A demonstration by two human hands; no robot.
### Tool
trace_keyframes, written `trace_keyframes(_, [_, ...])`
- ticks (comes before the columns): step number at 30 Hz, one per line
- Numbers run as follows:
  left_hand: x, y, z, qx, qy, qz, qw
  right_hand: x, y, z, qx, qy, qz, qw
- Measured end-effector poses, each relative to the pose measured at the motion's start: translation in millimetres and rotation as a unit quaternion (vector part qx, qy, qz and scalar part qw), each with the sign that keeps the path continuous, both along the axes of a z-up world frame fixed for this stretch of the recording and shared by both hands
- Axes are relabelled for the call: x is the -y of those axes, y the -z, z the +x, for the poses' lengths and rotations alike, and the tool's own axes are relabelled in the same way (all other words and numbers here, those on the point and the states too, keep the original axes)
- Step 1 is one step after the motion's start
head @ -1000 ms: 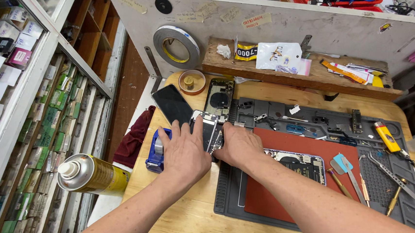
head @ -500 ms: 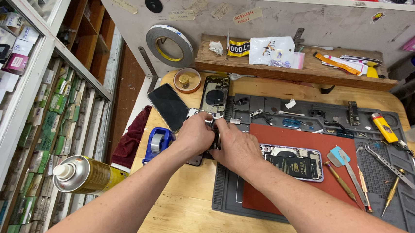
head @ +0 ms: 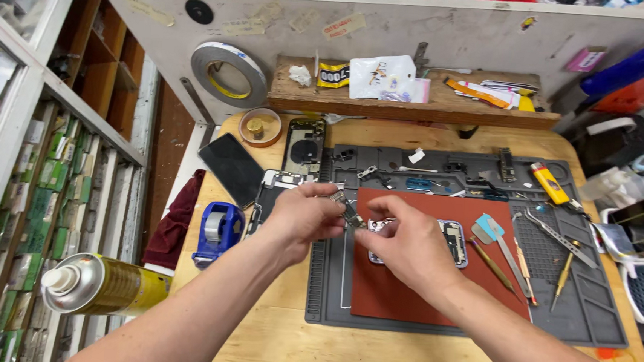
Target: The person disassembles a smartphone on a workbench, using tweezers and a screwdriver to remove internal components such as the battery and logic board. They then place the screen assembly onto the phone chassis and align it with the internal parts.
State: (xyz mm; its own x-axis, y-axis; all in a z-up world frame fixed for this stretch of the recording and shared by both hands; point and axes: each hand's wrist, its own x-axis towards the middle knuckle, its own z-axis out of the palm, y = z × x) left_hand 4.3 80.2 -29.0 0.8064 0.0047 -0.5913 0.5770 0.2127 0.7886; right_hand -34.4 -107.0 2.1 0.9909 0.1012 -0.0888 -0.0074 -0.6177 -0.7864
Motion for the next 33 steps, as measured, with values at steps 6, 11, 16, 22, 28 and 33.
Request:
trace_keyframes(6, [64.3, 5.2, -29.3, -0.062, 0.018, -0.117, 0.991, 55.8, 3.7, -31.0, 0.066, 0.010, -0.070, 0.995])
trace_keyframes(11, [87.1, -1.9, -44.5, -0.036, 0.074, 0.005, 0.997, 98.9, 17.9, -37.8, 0.074, 0.031, -0.110, 0.991])
trace_keyframes(16, [81.2, -11.2, -50.4, 0.014, 0.123, 0.122, 0.985, 151.5, 21.8, -15.9, 0.058, 0.102, -0.168, 0.979])
trace_keyframes(22, [82.2, -5.1, -46.1, 0.014, 0.121, 0.155, 0.980, 163.0, 17.0, 14.3, 0.038, 0.036, -0.181, 0.982])
trace_keyframes(28, [80.1, 6.1, -35.1, 0.047, 0.130, 0.238, 0.961, 128.0, 10.8, 27.0, 0.046, -0.044, -0.225, 0.972])
trace_keyframes(33, [76.8, 0.6, -37.2, 0.194, 0.184, 0.466, 0.843, 102.8, 11.8, 33.5, 0.059, -0.125, -0.286, 0.948])
